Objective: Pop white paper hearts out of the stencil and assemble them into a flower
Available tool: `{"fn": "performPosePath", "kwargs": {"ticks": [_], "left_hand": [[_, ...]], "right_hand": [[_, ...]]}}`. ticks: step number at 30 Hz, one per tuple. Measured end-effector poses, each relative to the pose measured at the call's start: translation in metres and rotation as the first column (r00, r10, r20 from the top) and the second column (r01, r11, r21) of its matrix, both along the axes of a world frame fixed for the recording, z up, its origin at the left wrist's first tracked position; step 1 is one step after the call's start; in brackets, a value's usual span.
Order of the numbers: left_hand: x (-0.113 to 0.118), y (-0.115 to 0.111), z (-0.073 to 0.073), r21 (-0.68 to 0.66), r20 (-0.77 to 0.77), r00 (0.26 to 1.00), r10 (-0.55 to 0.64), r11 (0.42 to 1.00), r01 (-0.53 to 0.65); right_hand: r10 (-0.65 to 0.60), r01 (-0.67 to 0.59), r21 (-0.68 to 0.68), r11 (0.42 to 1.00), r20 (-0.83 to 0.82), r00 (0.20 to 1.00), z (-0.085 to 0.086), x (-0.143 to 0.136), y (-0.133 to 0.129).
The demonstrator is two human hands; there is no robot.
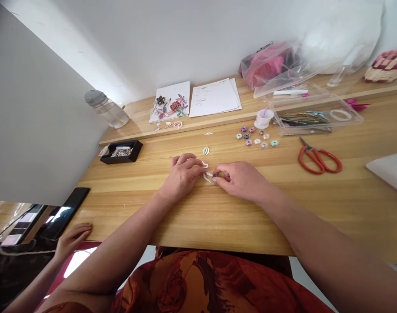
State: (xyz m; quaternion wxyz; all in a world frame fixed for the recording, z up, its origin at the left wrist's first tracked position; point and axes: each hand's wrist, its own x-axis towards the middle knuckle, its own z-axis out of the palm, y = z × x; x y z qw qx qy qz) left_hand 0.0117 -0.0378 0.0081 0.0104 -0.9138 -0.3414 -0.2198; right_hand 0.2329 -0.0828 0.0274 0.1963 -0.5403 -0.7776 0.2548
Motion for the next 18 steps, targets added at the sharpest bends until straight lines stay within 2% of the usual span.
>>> {"fn": "performPosePath", "kwargs": {"ticks": [9, 18], "left_hand": [[-0.0053, -0.0040, -0.0012, -0.023, 0.060, 0.998, -0.001, 1.000, 0.002], [0.0002, -0.0034, -0.0062, -0.035, 0.103, 0.994, -0.020, 0.999, 0.024]], "right_hand": [[0.024, -0.024, 0.030, 0.999, -0.007, 1.000, -0.0016, -0.0007, -0.0001], [0.059, -0.058, 0.068, 0.996, -0.004, 0.998, -0.0051, -0.0011, 0.0008]]}}
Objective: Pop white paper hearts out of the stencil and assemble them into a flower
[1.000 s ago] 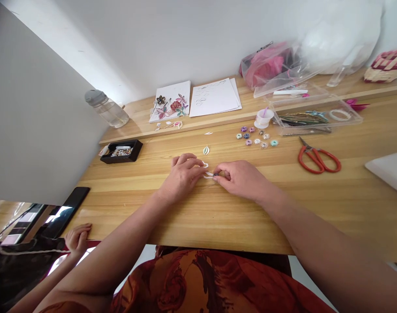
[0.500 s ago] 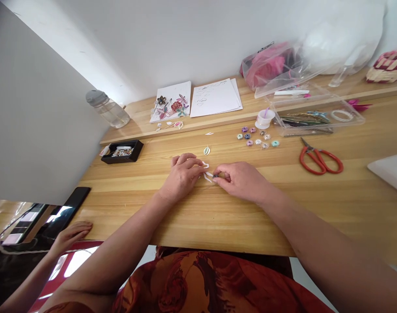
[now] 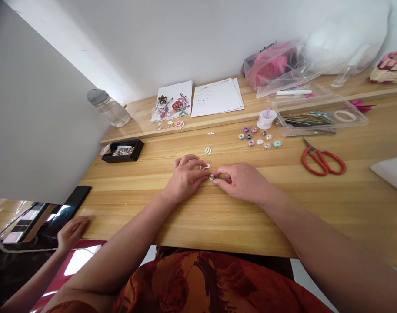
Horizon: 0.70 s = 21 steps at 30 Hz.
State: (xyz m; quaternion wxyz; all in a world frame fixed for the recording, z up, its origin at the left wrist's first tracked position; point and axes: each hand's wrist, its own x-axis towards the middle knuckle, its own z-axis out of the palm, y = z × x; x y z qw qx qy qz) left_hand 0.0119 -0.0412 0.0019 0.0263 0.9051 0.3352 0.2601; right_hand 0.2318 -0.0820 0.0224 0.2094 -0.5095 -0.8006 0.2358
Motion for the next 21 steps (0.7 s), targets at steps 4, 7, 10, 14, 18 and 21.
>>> {"fn": "performPosePath", "kwargs": {"ticks": [4, 7, 10, 14, 18, 21], "left_hand": [[0.000, 0.001, -0.002, 0.010, 0.022, 1.000, 0.006, 1.000, -0.006], [0.000, 0.000, -0.001, -0.003, 0.035, 0.999, 0.004, 1.000, -0.004], [-0.003, 0.002, 0.003, -0.041, 0.116, 0.992, 0.039, 0.999, -0.035], [-0.016, 0.011, 0.006, -0.142, 0.273, 0.946, 0.178, 0.979, -0.143], [-0.030, 0.022, 0.001, -0.280, 0.418, 0.861, 0.291, 0.942, -0.183], [-0.033, 0.026, -0.006, -0.399, 0.469, 0.802, 0.370, 0.899, -0.181]], "right_hand": [[0.001, -0.001, 0.003, 1.000, -0.040, 0.999, -0.002, 0.000, 0.000], [-0.024, 0.024, -0.006, 1.000, -0.049, 0.999, -0.002, 0.000, 0.000], [-0.037, 0.037, -0.014, 0.999, -0.056, 0.998, -0.001, 0.001, -0.001], [-0.059, 0.058, -0.020, 0.998, -0.056, 0.997, 0.001, 0.001, -0.001], [-0.063, 0.062, -0.032, 0.998, -0.042, 0.997, 0.002, 0.001, 0.000], [-0.071, 0.070, -0.025, 0.997, -0.041, 0.997, 0.000, 0.002, -0.001]]}}
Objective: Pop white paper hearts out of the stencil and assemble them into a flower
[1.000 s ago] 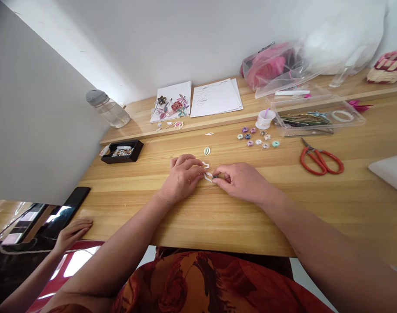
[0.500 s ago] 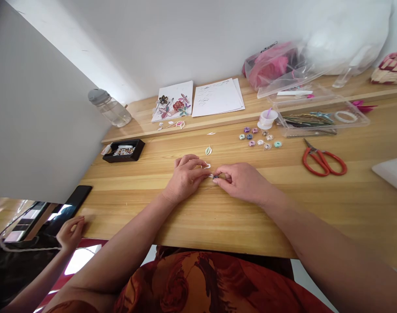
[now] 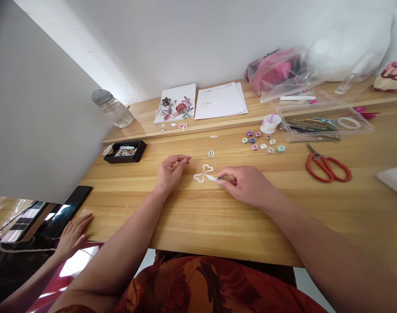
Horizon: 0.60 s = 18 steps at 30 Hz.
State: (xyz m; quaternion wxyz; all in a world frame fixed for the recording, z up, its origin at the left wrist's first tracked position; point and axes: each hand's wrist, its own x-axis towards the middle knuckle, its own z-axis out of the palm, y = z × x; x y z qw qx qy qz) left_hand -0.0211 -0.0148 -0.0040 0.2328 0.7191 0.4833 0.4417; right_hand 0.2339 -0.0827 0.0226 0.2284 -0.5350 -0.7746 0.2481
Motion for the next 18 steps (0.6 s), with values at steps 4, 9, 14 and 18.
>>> {"fn": "performPosePath", "kwargs": {"ticks": [4, 9, 14, 18], "left_hand": [[0.0015, 0.0017, -0.0027, -0.190, 0.135, 0.991, 0.022, 0.982, 0.004], [0.0021, 0.0031, 0.0009, -0.222, 0.173, 0.984, 0.029, 0.975, 0.010], [0.0031, 0.0033, 0.0006, -0.232, 0.170, 0.985, -0.024, 0.971, 0.064], [0.0037, 0.0028, -0.0005, -0.238, 0.160, 0.986, -0.049, 0.967, 0.087]], "right_hand": [[-0.013, 0.013, -0.010, 1.000, 0.006, 1.000, -0.0022, 0.0011, -0.0002], [-0.017, 0.017, -0.017, 1.000, 0.034, 0.999, -0.0047, 0.0012, 0.0006], [-0.020, 0.021, -0.019, 1.000, 0.030, 0.999, -0.0048, 0.0010, 0.0013], [-0.023, 0.024, -0.029, 0.999, 0.032, 0.999, -0.0032, 0.0006, 0.0012]]}}
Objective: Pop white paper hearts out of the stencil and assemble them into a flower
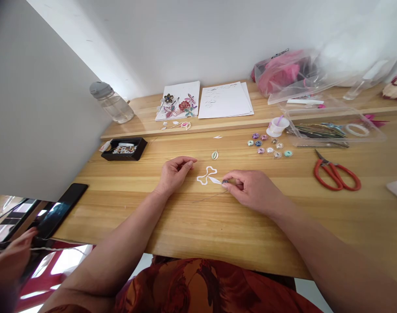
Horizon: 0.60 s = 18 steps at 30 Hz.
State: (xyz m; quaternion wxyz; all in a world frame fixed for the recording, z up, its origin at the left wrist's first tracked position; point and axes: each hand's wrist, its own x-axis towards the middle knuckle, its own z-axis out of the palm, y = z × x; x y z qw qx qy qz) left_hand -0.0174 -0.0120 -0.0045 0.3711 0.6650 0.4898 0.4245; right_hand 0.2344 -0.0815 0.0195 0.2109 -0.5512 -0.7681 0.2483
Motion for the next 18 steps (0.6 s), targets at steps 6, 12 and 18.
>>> {"fn": "performPosePath", "kwargs": {"ticks": [6, 12, 18], "left_hand": [[-0.0004, -0.0011, 0.0000, -0.002, -0.010, 1.000, -0.010, 1.000, 0.010], [-0.0004, -0.0020, -0.0022, 0.124, -0.111, 0.992, -0.050, 0.990, 0.064], [-0.0008, -0.0042, 0.0031, 0.255, -0.284, 0.949, -0.136, 0.943, 0.211]], "right_hand": [[0.004, -0.004, 0.004, 1.000, 0.000, 1.000, 0.0005, -0.0008, 0.0004], [0.006, -0.006, 0.011, 1.000, 0.006, 1.000, -0.0005, -0.0004, 0.0004], [-0.002, 0.002, 0.004, 1.000, -0.003, 1.000, 0.0003, -0.0012, -0.0002]]}}
